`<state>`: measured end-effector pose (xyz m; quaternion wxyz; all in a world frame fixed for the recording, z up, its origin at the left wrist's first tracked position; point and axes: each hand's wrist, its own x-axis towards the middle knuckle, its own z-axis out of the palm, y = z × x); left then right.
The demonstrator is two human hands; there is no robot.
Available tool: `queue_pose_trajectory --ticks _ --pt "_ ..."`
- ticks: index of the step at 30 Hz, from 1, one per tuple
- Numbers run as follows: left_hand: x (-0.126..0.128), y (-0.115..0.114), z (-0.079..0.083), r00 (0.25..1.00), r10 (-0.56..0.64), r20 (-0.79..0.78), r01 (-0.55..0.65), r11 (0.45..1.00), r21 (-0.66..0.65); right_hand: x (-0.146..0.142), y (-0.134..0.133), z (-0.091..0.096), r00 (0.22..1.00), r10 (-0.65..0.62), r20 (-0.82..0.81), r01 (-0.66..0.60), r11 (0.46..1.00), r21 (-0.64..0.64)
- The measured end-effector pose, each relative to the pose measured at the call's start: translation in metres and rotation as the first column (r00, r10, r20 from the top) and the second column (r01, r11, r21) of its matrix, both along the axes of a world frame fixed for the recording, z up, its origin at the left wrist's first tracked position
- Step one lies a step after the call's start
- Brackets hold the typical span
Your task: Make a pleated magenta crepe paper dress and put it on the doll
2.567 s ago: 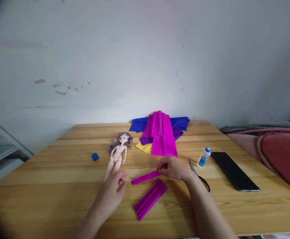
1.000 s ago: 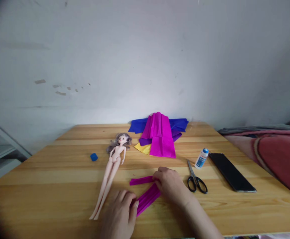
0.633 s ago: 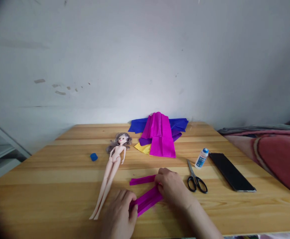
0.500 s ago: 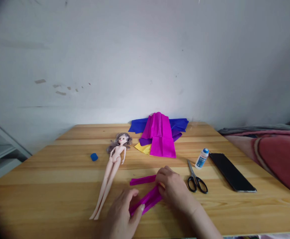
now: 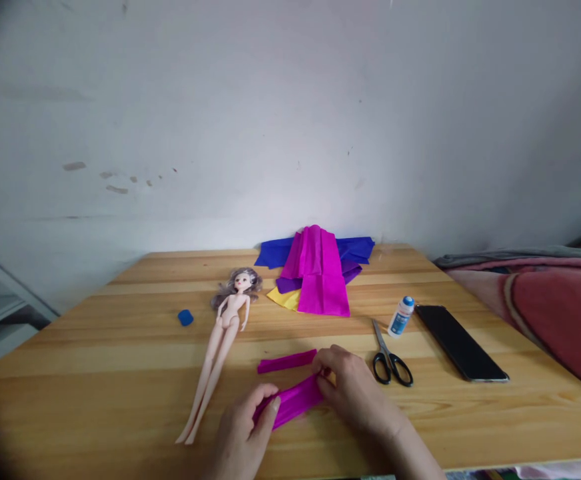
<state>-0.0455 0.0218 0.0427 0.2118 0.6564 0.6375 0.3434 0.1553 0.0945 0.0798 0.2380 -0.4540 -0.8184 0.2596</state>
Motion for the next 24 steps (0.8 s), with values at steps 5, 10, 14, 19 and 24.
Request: queue_pose_trajectory --ticks 5,10,14,19,24 --pt "-0.006 0.005 0.009 0.998 0.061 -0.035 -0.064 0.992 -0.106 -0.002 0.011 -0.004 1.000 -0.001 -0.010 0.000 0.998 -0.066" --pt "-0.018 0.016 0.012 0.994 0.077 -0.076 -0.084 0.992 -0.091 -0.007 0.022 -0.004 0.998 -0.052 -0.035 0.047 0.991 -0.129" --pt "-0.024 0.027 0.019 0.994 0.053 -0.100 -0.056 0.998 -0.027 -0.010 0.029 0.002 0.997 -0.018 -0.080 0.012 0.997 -0.072" --pt "-0.026 0.037 0.024 0.994 -0.067 -0.081 0.071 0.996 0.054 -0.009 0.035 -0.003 0.990 0.068 -0.119 -0.073 0.997 -0.032" --pt "-0.027 0.035 0.017 0.992 -0.127 -0.010 0.127 0.991 0.042 -0.006 0.030 -0.016 1.000 0.013 0.001 -0.013 0.998 -0.059"
